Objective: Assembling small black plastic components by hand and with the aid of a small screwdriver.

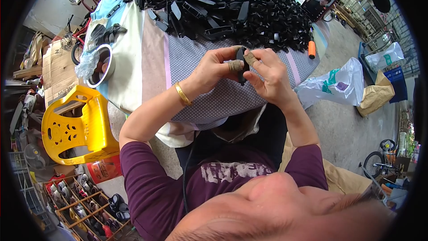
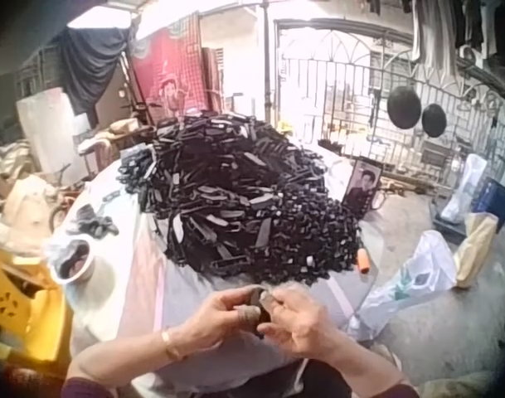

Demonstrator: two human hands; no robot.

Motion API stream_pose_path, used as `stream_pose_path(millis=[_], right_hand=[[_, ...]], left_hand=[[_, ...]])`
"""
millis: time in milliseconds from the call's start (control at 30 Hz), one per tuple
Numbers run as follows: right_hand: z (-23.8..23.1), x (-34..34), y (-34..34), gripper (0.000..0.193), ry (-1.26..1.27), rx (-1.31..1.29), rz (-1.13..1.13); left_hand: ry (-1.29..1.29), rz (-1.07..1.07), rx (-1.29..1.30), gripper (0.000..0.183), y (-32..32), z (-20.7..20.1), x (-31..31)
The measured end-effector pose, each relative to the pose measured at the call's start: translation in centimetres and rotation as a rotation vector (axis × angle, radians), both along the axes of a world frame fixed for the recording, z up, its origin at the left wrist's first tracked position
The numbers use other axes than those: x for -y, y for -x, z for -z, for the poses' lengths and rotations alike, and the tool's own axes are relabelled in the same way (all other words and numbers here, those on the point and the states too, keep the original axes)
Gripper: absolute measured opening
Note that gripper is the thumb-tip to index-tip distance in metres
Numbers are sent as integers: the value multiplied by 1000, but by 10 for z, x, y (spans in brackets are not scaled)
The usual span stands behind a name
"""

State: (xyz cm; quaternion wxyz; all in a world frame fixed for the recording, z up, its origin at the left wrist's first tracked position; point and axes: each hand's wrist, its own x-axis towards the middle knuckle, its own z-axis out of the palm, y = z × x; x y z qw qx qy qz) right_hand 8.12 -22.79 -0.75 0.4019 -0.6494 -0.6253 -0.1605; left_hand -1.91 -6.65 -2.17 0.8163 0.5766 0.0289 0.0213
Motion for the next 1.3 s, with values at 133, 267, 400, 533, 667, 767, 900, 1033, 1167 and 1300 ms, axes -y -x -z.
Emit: stream_pose_path(millis=[133,267,400,533,667,767,900,1033,1167,1300], right_hand=[[2,6,9,37,-31,-29,90],[12,18,19,35,37,-242,221],[12,28,13,26,264,-126,309],[3,31,-7,19,231,-111,310],[24,37,-68,19,224,-35,605],[32,38,-75,17,283,34,687],[24,36,-73,12,303,-134,690],[10,22,-43,10,102,-447,456],[-9,2,-13,14,-62,-425,118],[-11,-17,-7,12,-85,-315,51]], left_hand=[[-23,32,-13,39,-5,-6,2],[-743,-175,140,37,-11,-11,1],[-1643,-645,385,38,-22,-20,-13],[-1779,-642,251,32,-31,-8,-39],[-1626,-666,326,25,-27,-5,-31],[-1446,-650,346,27,-20,-9,-22],[-678,-381,-2,35,-18,-7,-14],[-348,-214,-101,52,-10,-15,-14],[-277,-112,-124,54,-10,-19,-7],[-1,-16,-7,43,-8,-12,-8]])
